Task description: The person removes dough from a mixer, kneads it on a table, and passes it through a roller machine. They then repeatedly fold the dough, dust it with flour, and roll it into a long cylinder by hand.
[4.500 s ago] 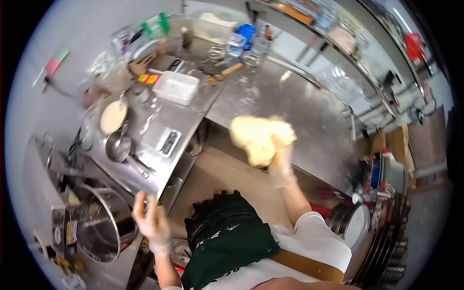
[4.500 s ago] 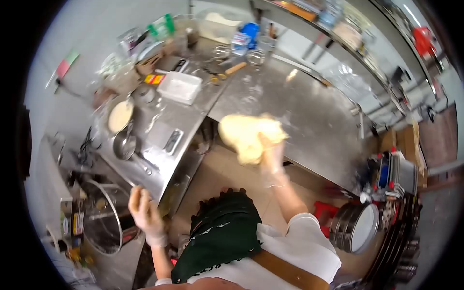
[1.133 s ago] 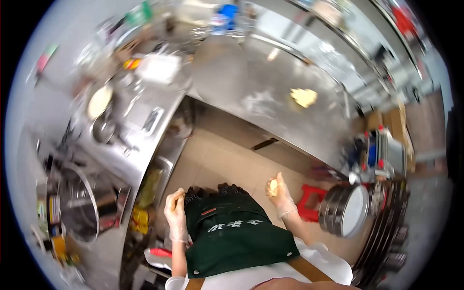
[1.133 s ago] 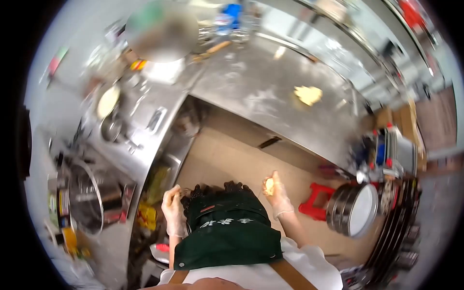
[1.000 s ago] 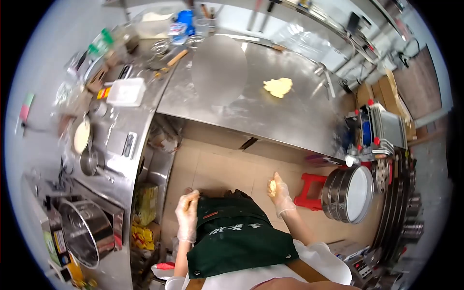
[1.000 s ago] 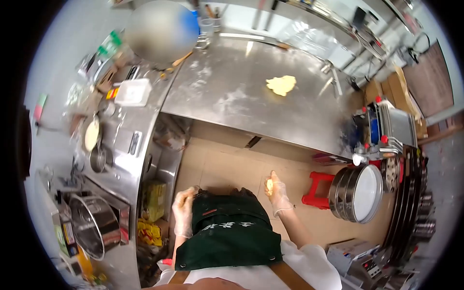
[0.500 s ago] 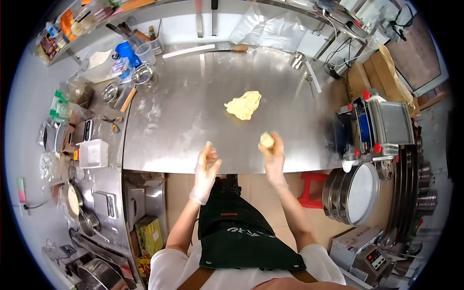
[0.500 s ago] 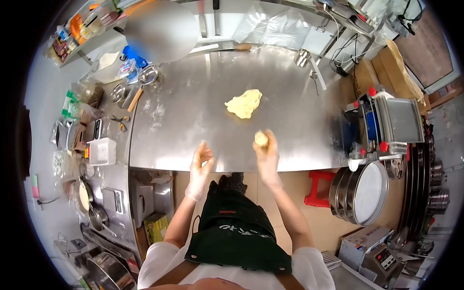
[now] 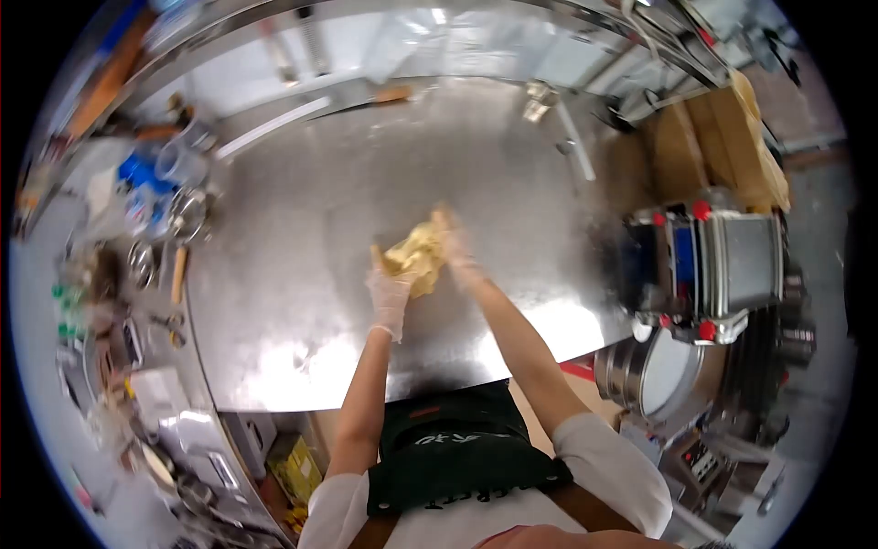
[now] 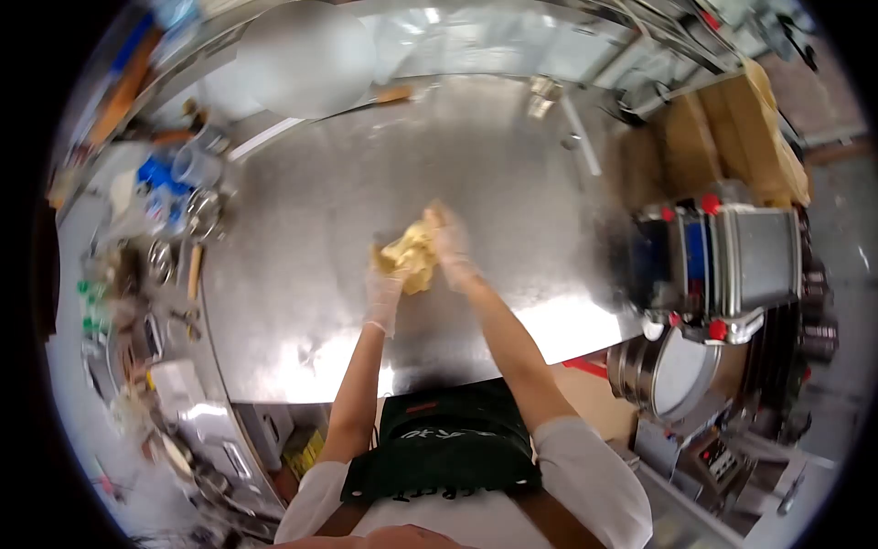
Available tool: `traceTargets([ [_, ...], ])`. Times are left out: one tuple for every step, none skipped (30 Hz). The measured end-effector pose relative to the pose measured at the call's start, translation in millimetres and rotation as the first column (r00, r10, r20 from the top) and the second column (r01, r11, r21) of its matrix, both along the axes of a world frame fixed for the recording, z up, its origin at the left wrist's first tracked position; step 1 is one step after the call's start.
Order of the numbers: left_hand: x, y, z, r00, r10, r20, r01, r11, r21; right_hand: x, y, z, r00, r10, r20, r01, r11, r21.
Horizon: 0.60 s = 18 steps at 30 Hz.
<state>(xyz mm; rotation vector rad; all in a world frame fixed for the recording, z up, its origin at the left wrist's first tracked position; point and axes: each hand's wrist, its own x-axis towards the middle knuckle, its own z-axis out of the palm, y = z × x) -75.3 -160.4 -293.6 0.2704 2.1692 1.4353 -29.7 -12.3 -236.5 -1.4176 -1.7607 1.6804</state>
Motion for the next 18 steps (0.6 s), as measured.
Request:
traceTargets([
  [1,12,5,0.996,-0.009,-0.09,-0.007,0.984,-0.177,-2,3,-11,0.995,0.094,0.017,-0.092,0.988,-0.123],
  [1,18,16,0.998,0.037,0.06,-0.035,0.999,-0.036,-6,-4,-25,0.995,0.087,0.054,-0.089,0.996,0.032],
  [-2,21,32,0.974,0.073,0.213,-0.095,0.991,0.094,-6,-9,-34,0.992,0.087,0.089,-0.103,0.977,0.187],
  [0,22,50,0.925,0.093,0.368,-0.177,0.963,0.201,1,-12,-21,0.994,0.07,0.08,-0.085,0.975,0.205],
  [7,26,78,0.932,0.111,0.346,-0.181,0.968,0.177,9,-19,0,0.996,0.051,0.07,-0.066,0.973,0.22],
  [18,33,111,0.938,0.129,0.321,-0.187,0.97,0.156,21,-20,15,0.999,0.022,0.027,-0.028,0.968,0.248],
  [33,38,129,0.942,0.151,0.299,-0.197,0.972,0.13,38,-24,28,1.0,-0.002,-0.013,0.005,0.963,0.269],
  [47,42,134,0.952,0.098,0.289,-0.158,0.969,0.191,55,-26,41,0.994,-0.059,-0.095,0.082,0.962,0.262],
  [60,46,139,0.96,0.057,0.273,-0.128,0.96,0.251,73,-26,53,0.978,-0.106,-0.178,0.148,0.957,0.248],
  [72,50,143,0.969,0.023,0.247,-0.101,0.946,0.309,88,-24,60,0.953,-0.146,-0.266,0.208,0.952,0.225],
  [85,57,141,0.991,-0.016,0.135,-0.031,0.939,0.342,103,-22,59,0.968,-0.12,-0.22,0.19,0.924,0.333],
  [95,64,126,0.998,-0.032,0.058,0.014,0.961,0.278,117,-18,53,0.98,-0.095,-0.177,0.164,0.885,0.435],
  [105,71,99,0.999,-0.049,-0.018,0.052,0.978,0.204,127,-10,45,0.988,-0.073,-0.134,0.134,0.838,0.53],
  [114,77,77,0.993,-0.075,-0.087,0.086,0.988,0.125,137,2,32,1.0,0.009,-0.009,-0.001,0.815,0.58],
  [123,81,60,0.985,-0.126,-0.117,0.133,0.989,0.06,146,14,16,0.989,0.09,0.121,-0.146,0.779,0.61],
  [125,80,46,0.976,-0.163,-0.148,0.162,0.987,-0.015,152,24,8,0.954,0.181,0.241,-0.294,0.726,0.621],
  [115,81,40,0.962,-0.193,-0.192,0.178,0.98,-0.093,157,40,6,0.933,0.27,0.236,-0.358,0.668,0.653],
  [111,84,44,0.936,-0.182,-0.302,0.18,0.983,-0.036,154,55,14,0.893,0.327,0.309,-0.449,0.699,0.557],
])
